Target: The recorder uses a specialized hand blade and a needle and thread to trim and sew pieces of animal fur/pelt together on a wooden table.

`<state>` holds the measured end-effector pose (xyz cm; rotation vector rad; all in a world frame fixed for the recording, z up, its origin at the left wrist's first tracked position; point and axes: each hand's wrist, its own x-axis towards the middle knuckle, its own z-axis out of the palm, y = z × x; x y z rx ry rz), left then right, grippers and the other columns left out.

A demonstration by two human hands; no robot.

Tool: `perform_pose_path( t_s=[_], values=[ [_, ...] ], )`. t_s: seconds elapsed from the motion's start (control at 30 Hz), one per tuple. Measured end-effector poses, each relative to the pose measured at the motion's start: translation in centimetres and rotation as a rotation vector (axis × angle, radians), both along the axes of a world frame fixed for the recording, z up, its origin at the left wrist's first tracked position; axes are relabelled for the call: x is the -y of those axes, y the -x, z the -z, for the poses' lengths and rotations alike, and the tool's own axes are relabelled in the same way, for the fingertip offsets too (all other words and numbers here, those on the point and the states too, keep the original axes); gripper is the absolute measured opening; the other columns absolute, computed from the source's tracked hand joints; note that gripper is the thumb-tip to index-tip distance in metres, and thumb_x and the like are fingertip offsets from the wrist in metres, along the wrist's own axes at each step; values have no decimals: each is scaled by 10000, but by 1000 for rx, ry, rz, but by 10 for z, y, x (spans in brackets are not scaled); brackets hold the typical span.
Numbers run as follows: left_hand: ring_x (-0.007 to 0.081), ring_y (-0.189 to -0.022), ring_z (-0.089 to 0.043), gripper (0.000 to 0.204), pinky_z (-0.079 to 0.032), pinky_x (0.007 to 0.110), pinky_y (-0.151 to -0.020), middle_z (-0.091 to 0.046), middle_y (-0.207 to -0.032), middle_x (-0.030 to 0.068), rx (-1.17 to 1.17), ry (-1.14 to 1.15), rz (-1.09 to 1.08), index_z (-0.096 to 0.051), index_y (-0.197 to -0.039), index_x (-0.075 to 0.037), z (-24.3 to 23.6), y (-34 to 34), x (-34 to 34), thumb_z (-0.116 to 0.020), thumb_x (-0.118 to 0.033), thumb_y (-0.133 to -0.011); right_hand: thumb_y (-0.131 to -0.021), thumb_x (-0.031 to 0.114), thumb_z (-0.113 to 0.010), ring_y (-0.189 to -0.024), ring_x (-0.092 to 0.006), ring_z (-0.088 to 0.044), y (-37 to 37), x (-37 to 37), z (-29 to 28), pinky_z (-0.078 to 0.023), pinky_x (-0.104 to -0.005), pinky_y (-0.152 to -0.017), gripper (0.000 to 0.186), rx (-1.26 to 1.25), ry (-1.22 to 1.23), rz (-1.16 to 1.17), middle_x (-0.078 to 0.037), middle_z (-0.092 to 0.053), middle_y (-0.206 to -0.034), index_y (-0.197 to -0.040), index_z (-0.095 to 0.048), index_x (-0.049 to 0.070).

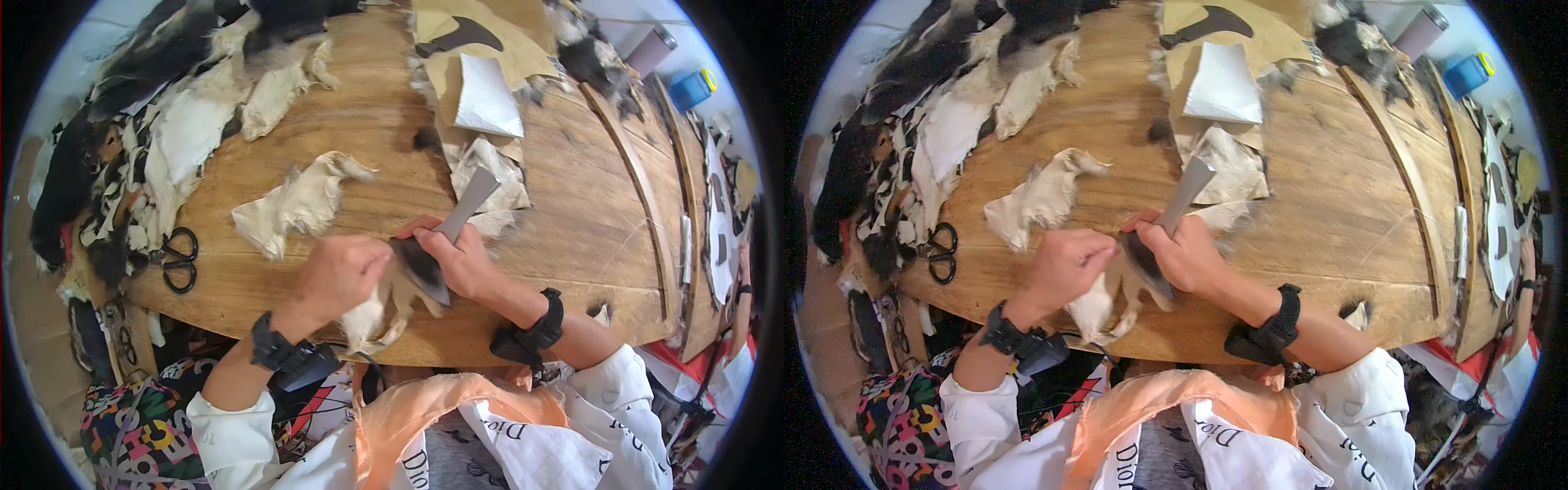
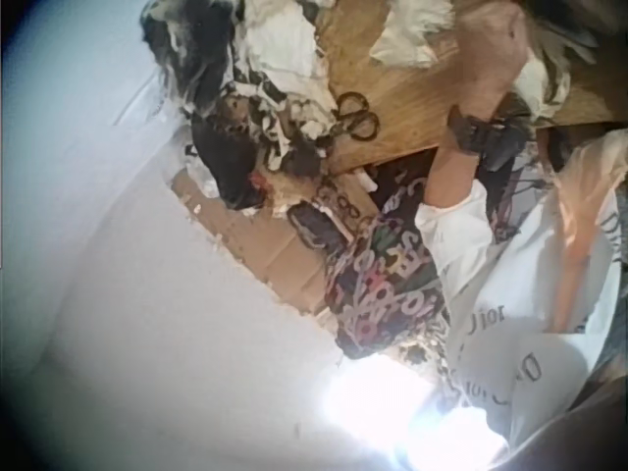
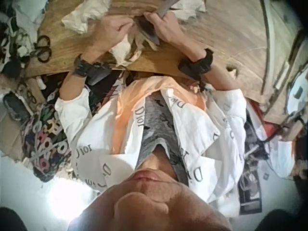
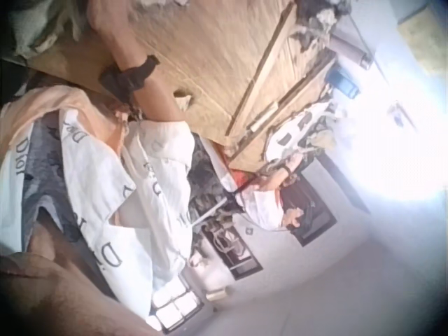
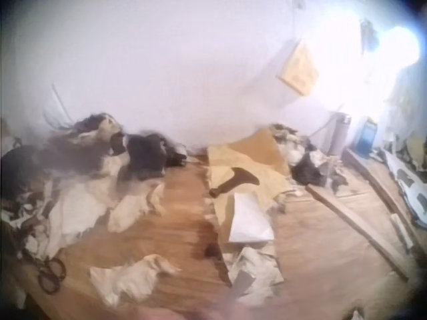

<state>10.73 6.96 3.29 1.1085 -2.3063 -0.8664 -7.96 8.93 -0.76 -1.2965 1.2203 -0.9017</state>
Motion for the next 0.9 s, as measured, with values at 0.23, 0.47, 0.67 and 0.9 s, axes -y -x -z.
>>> perform_pose_path(
  t_s=[0.23,0.47,0.67,0.9],
  values=[
    [297,-591,-569,75,-439,352,-525,-583,-674,138,-26,13,-67,-630,-792,-21,-15,4,-15,-611,-93,-790,-823,231,-430,-738,-228,-591,4,-1,-7,-449,-330,-684,318,-37,-123,-83,-132,-636,-778,-926,-649,24],
    [132,-505,-528,104,-413,296,-475,-588,-644,84,-248,-52,-325,-633,-861,-11,-39,-21,-28,-590,-103,-836,-774,220,-450,-771,-231,-594,11,-2,-7,-456,-327,-725,303,25,-83,-301,-112,-648,-831,-865,-678,42],
    [69,-641,-530,168,-437,245,-587,-639,-734,53,-145,-294,-292,-635,-908,8,-35,-35,5,-592,-149,-866,-794,226,-440,-782,-213,-584,21,3,-15,-454,-309,-721,299,66,-138,-301,-87,-652,-857,-853,-658,29],
    [275,-848,-540,214,-431,368,-746,-602,-899,94,331,456,-237,-620,-912,-47,-31,-5,38,-672,-172,-746,-833,157,-470,-695,-171,-532,115,18,-57,-414,-313,-633,223,-213,252,107,-80,-597,-741,-877,-611,-10]
  ],
)
